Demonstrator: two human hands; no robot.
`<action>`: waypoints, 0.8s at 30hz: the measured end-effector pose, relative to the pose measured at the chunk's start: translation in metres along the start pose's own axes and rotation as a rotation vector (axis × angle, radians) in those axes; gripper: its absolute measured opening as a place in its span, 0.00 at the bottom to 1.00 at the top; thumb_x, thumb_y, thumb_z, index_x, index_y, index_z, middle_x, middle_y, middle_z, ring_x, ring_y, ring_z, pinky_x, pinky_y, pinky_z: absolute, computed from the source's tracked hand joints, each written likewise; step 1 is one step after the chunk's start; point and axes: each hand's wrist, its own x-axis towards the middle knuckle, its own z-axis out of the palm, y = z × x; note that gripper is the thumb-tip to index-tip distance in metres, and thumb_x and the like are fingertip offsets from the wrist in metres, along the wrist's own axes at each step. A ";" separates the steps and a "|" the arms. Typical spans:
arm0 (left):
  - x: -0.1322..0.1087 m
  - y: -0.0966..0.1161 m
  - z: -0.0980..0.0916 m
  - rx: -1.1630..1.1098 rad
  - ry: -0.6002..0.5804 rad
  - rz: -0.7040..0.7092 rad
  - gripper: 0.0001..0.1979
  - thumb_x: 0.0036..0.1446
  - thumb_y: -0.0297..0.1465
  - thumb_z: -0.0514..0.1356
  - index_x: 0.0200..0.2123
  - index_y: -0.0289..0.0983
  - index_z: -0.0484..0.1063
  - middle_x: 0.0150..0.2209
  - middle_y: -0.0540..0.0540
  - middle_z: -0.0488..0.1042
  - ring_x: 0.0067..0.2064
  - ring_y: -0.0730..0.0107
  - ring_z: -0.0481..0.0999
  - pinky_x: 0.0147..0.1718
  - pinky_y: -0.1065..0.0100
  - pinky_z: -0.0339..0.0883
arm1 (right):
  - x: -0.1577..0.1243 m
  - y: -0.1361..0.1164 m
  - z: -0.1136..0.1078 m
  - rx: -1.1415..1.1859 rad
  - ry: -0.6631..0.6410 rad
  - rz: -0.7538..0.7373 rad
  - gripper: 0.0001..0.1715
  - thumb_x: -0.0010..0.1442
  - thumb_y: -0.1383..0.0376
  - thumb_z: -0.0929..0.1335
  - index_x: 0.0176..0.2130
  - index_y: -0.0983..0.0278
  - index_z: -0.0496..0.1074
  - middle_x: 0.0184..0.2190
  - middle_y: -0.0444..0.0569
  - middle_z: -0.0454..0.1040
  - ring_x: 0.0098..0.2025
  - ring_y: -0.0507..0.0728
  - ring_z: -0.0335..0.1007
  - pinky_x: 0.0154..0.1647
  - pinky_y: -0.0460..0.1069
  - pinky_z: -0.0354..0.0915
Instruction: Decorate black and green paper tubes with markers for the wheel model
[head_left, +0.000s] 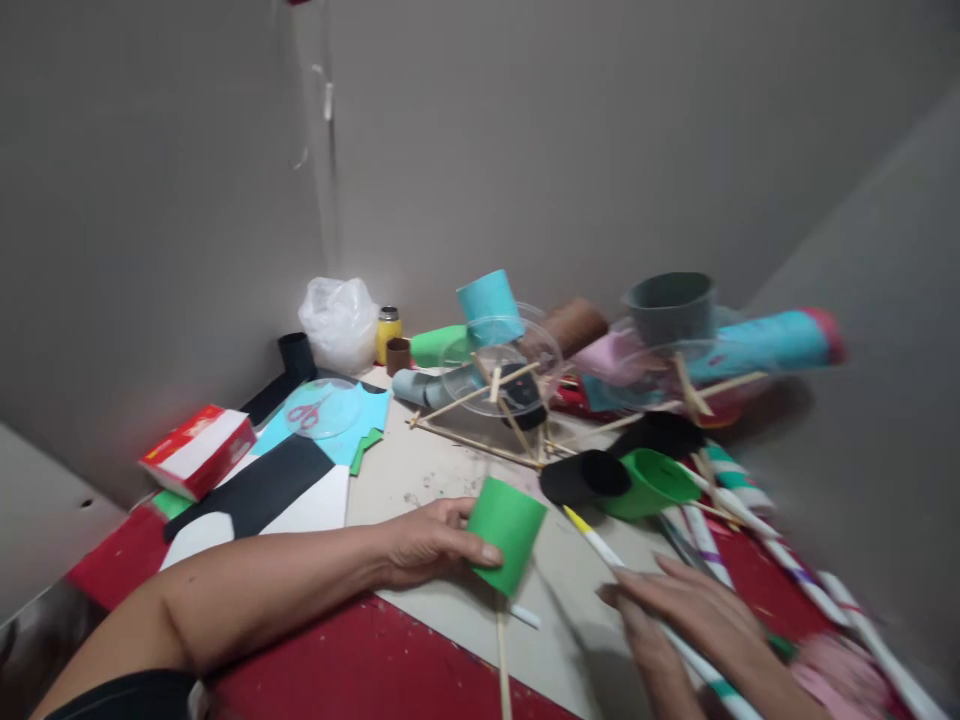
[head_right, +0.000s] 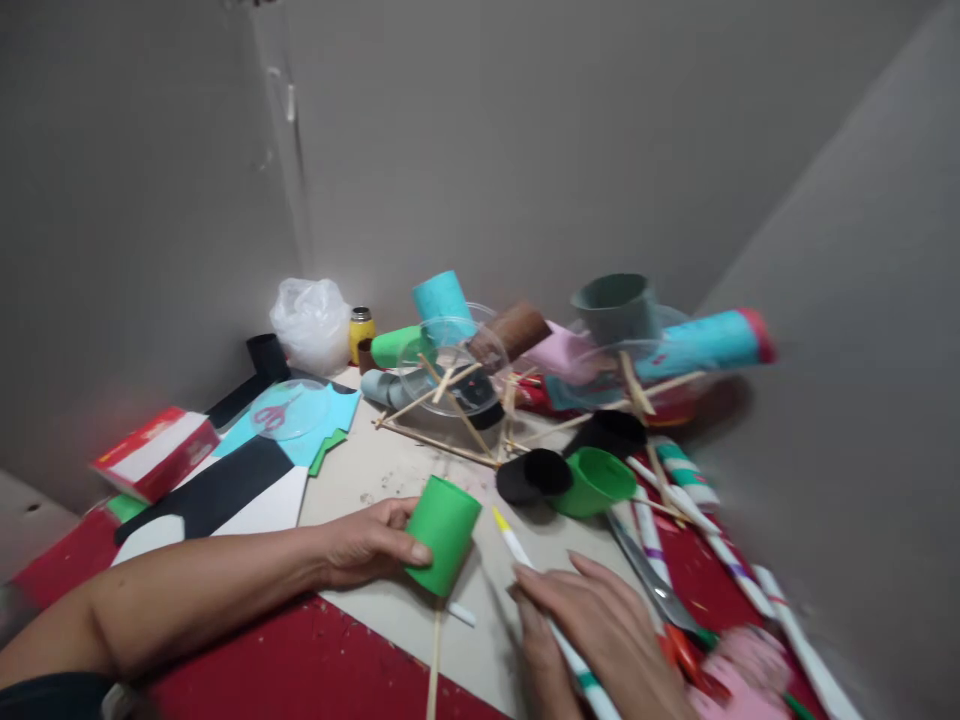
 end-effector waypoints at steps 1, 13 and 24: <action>-0.002 0.002 0.003 0.015 -0.005 0.006 0.30 0.32 0.32 0.80 0.42 0.32 0.80 0.37 0.43 0.79 0.36 0.68 0.77 0.40 0.68 0.69 | 0.005 -0.007 -0.001 -0.001 -0.015 -0.013 0.14 0.65 0.71 0.67 0.49 0.61 0.74 0.39 0.51 0.80 0.43 0.61 0.78 0.52 0.58 0.70; -0.007 0.014 0.011 0.336 0.074 0.144 0.32 0.46 0.35 0.74 0.55 0.36 0.74 0.49 0.41 0.77 0.46 0.58 0.74 0.45 0.63 0.66 | 0.030 -0.019 -0.007 0.024 0.147 0.018 0.16 0.64 0.74 0.67 0.50 0.61 0.71 0.37 0.48 0.81 0.38 0.56 0.78 0.50 0.57 0.70; 0.008 0.023 -0.009 0.766 0.504 0.438 0.25 0.44 0.28 0.70 0.47 0.37 0.69 0.43 0.44 0.77 0.43 0.60 0.76 0.46 0.60 0.67 | 0.029 -0.019 -0.009 0.023 0.109 -0.021 0.16 0.63 0.75 0.68 0.50 0.64 0.71 0.38 0.49 0.81 0.39 0.56 0.78 0.52 0.57 0.68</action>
